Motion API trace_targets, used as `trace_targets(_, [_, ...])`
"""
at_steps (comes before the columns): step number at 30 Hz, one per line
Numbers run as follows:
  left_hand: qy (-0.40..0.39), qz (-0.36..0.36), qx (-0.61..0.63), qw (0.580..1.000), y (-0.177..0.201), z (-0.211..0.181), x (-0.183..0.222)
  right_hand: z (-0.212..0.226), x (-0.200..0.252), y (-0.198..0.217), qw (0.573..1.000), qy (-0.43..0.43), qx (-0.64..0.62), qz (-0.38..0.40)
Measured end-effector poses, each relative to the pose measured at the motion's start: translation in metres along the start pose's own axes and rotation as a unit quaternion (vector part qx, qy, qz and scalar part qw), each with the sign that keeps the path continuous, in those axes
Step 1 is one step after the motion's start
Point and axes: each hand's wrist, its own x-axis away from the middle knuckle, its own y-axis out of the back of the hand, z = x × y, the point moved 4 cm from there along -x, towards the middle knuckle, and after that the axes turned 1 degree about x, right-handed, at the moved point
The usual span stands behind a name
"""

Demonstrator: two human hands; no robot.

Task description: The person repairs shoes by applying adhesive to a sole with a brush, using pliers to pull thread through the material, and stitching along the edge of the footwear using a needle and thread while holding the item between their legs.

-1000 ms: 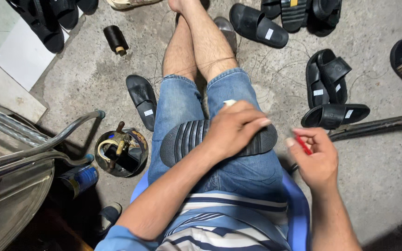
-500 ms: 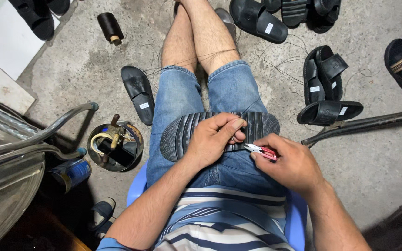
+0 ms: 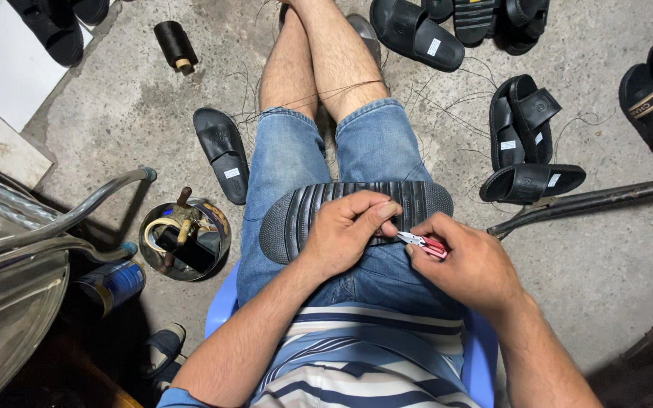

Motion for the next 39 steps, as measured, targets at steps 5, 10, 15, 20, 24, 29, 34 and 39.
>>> trace_targets(5, [-0.059, 0.042, -0.015, 0.997, -0.012, -0.011, 0.0, 0.001, -0.004, -0.002, 0.999, 0.013, 0.033, 0.019])
trace_targets(10, [-0.057, 0.054, 0.131, 0.988, -0.015, -0.016, -0.005, -0.006, -0.003, -0.009, 0.998, 0.054, 0.031, -0.02])
trace_targets(15, [-0.083, -0.066, 0.101, 0.989, 0.019, -0.061, -0.032, -0.051, -0.007, -0.005, 0.96, -0.045, -0.255, -0.108])
trace_targets(20, [-0.035, -0.168, -0.181, 0.968, 0.057, -0.087, -0.043, -0.08, -0.029, -0.014, 0.922, -0.12, -0.35, -0.112])
trace_targets(24, [-0.011, -0.203, -0.214, 0.955, 0.087, -0.067, -0.038, -0.055, -0.031, -0.023, 0.79, -0.066, -0.609, 0.014])
trace_targets(29, [-0.044, -0.246, -0.216, 0.944, 0.109, -0.058, -0.023, -0.061, -0.056, 0.032, 0.721, -0.018, -0.688, -0.082])
trace_targets(34, [0.077, -0.29, -0.366, 0.881, 0.113, -0.023, -0.012, -0.093, -0.107, 0.079, 0.675, 0.004, -0.717, -0.176])
trace_targets(39, [-0.034, -0.259, -0.513, 0.818, 0.098, 0.004, -0.011, -0.119, -0.178, 0.097, 0.684, 0.046, -0.677, -0.268])
